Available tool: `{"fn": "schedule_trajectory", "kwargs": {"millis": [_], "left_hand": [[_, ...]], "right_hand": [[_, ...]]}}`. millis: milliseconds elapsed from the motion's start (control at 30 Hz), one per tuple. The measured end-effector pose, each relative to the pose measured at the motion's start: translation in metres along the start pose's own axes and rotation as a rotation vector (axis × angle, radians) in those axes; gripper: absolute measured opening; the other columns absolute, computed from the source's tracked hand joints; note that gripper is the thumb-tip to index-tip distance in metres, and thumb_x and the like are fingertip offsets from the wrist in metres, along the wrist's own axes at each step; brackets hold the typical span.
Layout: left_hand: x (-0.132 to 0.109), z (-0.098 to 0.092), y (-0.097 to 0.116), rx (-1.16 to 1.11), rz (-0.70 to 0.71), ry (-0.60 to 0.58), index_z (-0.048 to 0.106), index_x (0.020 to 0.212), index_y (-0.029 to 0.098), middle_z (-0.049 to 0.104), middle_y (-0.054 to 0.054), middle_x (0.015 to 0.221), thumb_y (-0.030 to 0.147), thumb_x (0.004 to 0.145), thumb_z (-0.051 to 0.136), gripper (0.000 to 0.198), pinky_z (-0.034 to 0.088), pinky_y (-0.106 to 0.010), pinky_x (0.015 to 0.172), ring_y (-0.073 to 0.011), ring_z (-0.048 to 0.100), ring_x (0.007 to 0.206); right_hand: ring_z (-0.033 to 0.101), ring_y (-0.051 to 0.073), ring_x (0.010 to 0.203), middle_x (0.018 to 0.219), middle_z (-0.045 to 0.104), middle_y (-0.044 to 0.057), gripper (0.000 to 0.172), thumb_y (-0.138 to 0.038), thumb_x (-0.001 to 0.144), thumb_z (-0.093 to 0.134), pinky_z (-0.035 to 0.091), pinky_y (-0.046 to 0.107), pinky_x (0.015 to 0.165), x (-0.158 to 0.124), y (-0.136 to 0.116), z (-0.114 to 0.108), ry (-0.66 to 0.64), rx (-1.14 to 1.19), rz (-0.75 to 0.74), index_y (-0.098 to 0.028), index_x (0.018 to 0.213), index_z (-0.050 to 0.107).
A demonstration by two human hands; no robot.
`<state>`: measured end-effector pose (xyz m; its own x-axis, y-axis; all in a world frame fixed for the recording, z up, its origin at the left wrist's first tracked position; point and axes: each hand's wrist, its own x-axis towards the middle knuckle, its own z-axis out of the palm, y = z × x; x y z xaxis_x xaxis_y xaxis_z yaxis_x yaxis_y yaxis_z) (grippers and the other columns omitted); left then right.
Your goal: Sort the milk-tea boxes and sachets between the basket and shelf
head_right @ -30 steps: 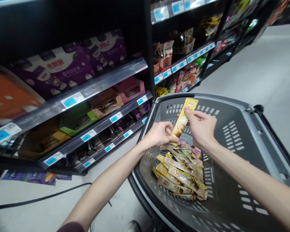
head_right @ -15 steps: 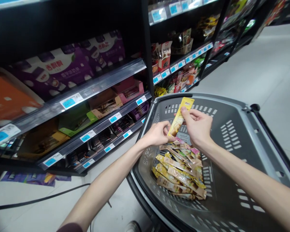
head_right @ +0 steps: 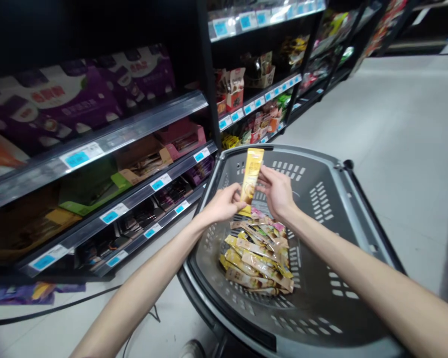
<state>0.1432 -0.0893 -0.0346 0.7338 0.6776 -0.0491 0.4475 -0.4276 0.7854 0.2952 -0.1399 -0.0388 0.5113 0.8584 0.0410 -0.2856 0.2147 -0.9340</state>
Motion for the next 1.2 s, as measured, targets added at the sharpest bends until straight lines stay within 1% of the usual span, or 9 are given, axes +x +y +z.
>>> {"fn": "schedule_trajectory", "kwargs": {"millis": [267, 567, 767, 867, 933, 1000, 1100, 1133, 1200], "left_hand": [[0.002, 0.001, -0.002, -0.032, 0.000, -0.014, 0.055, 0.088, 0.020, 0.071, 0.002, 0.079, 0.016, 0.084, 0.066, 0.013, 0.048, -0.024, 0.075, -0.0153, 0.069, 0.080], [0.002, 0.004, -0.004, -0.040, 0.020, -0.009, 0.054, 0.094, 0.020, 0.070, 0.000, 0.084, 0.016, 0.082, 0.068, 0.018, 0.050, -0.026, 0.080, -0.0160, 0.068, 0.083], [0.000, 0.003, 0.000, -0.032, 0.010, -0.033, 0.053, 0.099, 0.019, 0.069, -0.001, 0.087, 0.014, 0.082, 0.065, 0.021, 0.050, -0.028, 0.082, -0.0170, 0.068, 0.085], [0.000, 0.004, 0.001, -0.058, 0.026, -0.066, 0.051, 0.105, 0.019, 0.068, -0.002, 0.088, 0.014, 0.083, 0.062, 0.025, 0.051, -0.030, 0.083, -0.0176, 0.067, 0.086], [0.000, 0.006, 0.001, -0.119, 0.021, -0.088, 0.051, 0.109, 0.019, 0.068, -0.002, 0.089, 0.018, 0.089, 0.056, 0.021, 0.053, -0.030, 0.081, -0.0167, 0.067, 0.082], [0.001, 0.008, 0.002, -0.268, -0.027, -0.101, 0.051, 0.112, 0.020, 0.067, -0.003, 0.089, 0.030, 0.097, 0.048, 0.018, 0.055, -0.030, 0.074, -0.0162, 0.068, 0.077], [0.003, 0.010, 0.003, -0.564, -0.103, -0.110, 0.050, 0.113, 0.019, 0.066, -0.005, 0.086, 0.046, 0.102, 0.042, 0.030, 0.058, -0.030, 0.066, -0.0166, 0.070, 0.071], [0.004, 0.011, 0.003, -0.622, -0.107, -0.112, 0.050, 0.112, 0.018, 0.065, -0.004, 0.085, 0.045, 0.101, 0.046, 0.029, 0.059, -0.030, 0.065, -0.0163, 0.069, 0.070], [0.004, 0.012, 0.002, -0.636, -0.087, -0.112, 0.052, 0.109, 0.017, 0.065, -0.003, 0.084, 0.032, 0.096, 0.058, 0.021, 0.059, -0.028, 0.065, -0.0145, 0.068, 0.070]], "right_hand": [[0.071, 0.022, 0.088, 0.092, 0.076, 0.006, 0.025, -0.044, 0.077, 0.067, 0.057, 0.030, 0.068, -0.002, -0.002, -0.002, -0.090, -0.056, -0.002, -0.021, 0.086, 0.071], [0.071, 0.025, 0.088, 0.100, 0.077, 0.008, 0.033, -0.047, 0.085, 0.060, 0.058, 0.035, 0.072, 0.001, 0.002, -0.007, -0.241, 0.081, 0.200, -0.020, 0.101, 0.070], [0.070, 0.024, 0.088, 0.097, 0.075, 0.007, 0.035, -0.049, 0.085, 0.060, 0.058, 0.037, 0.075, 0.000, 0.003, -0.007, -0.246, 0.066, 0.187, -0.020, 0.102, 0.069], [0.068, 0.022, 0.085, 0.092, 0.073, 0.005, 0.028, -0.044, 0.078, 0.070, 0.057, 0.034, 0.073, 0.000, 0.004, -0.004, -0.221, 0.075, 0.103, -0.021, 0.094, 0.069], [0.065, 0.018, 0.079, 0.086, 0.070, 0.002, 0.027, -0.043, 0.072, 0.078, 0.056, 0.030, 0.069, 0.000, 0.005, -0.003, -0.180, 0.071, 0.052, -0.022, 0.087, 0.069], [0.060, 0.014, 0.069, 0.079, 0.066, 0.000, 0.033, -0.042, 0.065, 0.086, 0.052, 0.027, 0.062, 0.002, 0.007, -0.002, -0.105, 0.059, 0.025, -0.022, 0.082, 0.068], [0.052, 0.011, 0.058, 0.071, 0.061, -0.003, 0.042, -0.042, 0.055, 0.094, 0.045, 0.024, 0.051, 0.004, 0.011, -0.003, 0.032, 0.022, -0.006, -0.021, 0.078, 0.066], [0.052, 0.010, 0.057, 0.071, 0.061, -0.003, 0.044, -0.042, 0.054, 0.095, 0.044, 0.024, 0.051, 0.005, 0.013, -0.003, 0.068, 0.014, -0.024, -0.021, 0.077, 0.065], [0.054, 0.011, 0.062, 0.073, 0.063, -0.002, 0.045, -0.043, 0.053, 0.096, 0.045, 0.023, 0.054, 0.007, 0.016, -0.003, 0.123, 0.013, -0.082, -0.020, 0.076, 0.065]]}}
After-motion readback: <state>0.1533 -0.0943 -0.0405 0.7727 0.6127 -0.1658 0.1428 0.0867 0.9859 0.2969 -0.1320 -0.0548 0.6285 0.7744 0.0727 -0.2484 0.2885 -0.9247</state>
